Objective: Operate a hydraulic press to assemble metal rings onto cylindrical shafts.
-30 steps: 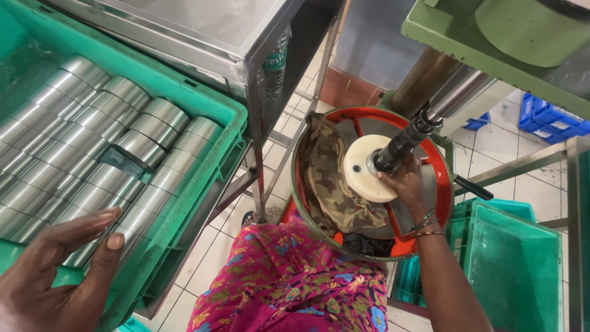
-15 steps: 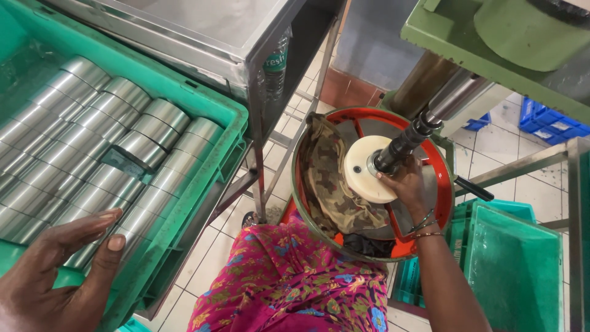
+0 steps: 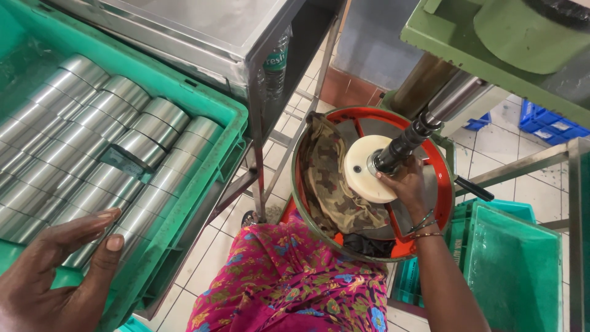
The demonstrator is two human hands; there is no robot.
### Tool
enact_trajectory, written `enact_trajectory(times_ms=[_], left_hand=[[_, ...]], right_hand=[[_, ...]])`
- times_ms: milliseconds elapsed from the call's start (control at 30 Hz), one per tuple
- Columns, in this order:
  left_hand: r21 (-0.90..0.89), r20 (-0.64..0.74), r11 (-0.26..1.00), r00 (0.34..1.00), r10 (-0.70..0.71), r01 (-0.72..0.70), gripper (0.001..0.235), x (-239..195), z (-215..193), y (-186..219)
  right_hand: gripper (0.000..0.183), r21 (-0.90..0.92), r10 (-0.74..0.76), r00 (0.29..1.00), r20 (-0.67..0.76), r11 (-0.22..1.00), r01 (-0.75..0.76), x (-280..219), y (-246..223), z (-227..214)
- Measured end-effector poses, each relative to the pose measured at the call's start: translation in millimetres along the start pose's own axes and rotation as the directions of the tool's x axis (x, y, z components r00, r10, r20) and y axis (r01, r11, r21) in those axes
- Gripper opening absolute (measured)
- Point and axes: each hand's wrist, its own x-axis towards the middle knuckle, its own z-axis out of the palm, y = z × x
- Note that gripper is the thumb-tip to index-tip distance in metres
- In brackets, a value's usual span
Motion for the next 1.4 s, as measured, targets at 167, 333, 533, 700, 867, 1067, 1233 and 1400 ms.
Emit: enact_trajectory(times_ms=[167, 333, 533, 700, 867, 1067, 1233, 1400], left_hand=[[0.019, 0.005, 1.000, 1.000, -0.004, 0.003, 0.020, -0.3, 0.4, -5.5], [0.006, 0.002, 1.000, 1.000, 0.002, -0.002, 0.019, -0.2, -0.2, -2.7], [-0.047, -0.016, 0.998, 0.999, 0.031, -0.031, 0.019, -2.6, 0.7, -8.6], [-0.047, -0.014, 0.999, 1.000, 0.025, -0.026, 0.020, -1.9, 1.3, -7.0], [-0.087, -0.034, 0.996, 0.999, 0.007, -0.010, 0.022, 0.9, -0.1, 5.7], [-0.107, -0.073, 0.994, 0.997, -0.026, 0.018, 0.025, -0.8, 1.1, 8.3], [-0.097, -0.109, 0.995, 0.994, -0.009, -0.002, 0.025, -0.5, 4.6, 3.4], [-0.166, 0.015, 0.983, 0.997, 0.079, -0.076, 0.030, 3.7, 1.3, -5.8]], right_hand=[[0.084, 0.104, 0.012, 1.000, 0.008, 0.994, -0.013, 1.0, -0.3, 0.1], [0.083, 0.050, 0.020, 1.000, -0.003, 0.999, -0.020, -0.5, -7.3, -2.1], [0.083, 0.004, -0.003, 1.000, -0.005, 1.000, 0.003, 0.0, -0.9, -0.7], [0.084, -0.015, -0.024, 0.999, -0.027, 1.000, 0.024, 1.1, 7.3, 0.5], [0.082, -0.001, -0.042, 0.999, -0.015, 0.999, 0.042, 1.5, -6.1, -1.6], [0.081, 0.134, -0.072, 0.997, 0.032, 0.989, 0.067, 3.2, -38.6, -6.9], [0.073, -0.008, -0.104, 0.994, 0.040, 0.994, 0.105, 3.0, -34.5, -7.6], [0.069, 0.128, -0.070, 0.997, 0.037, 0.990, 0.064, -8.1, -93.4, -10.3]])
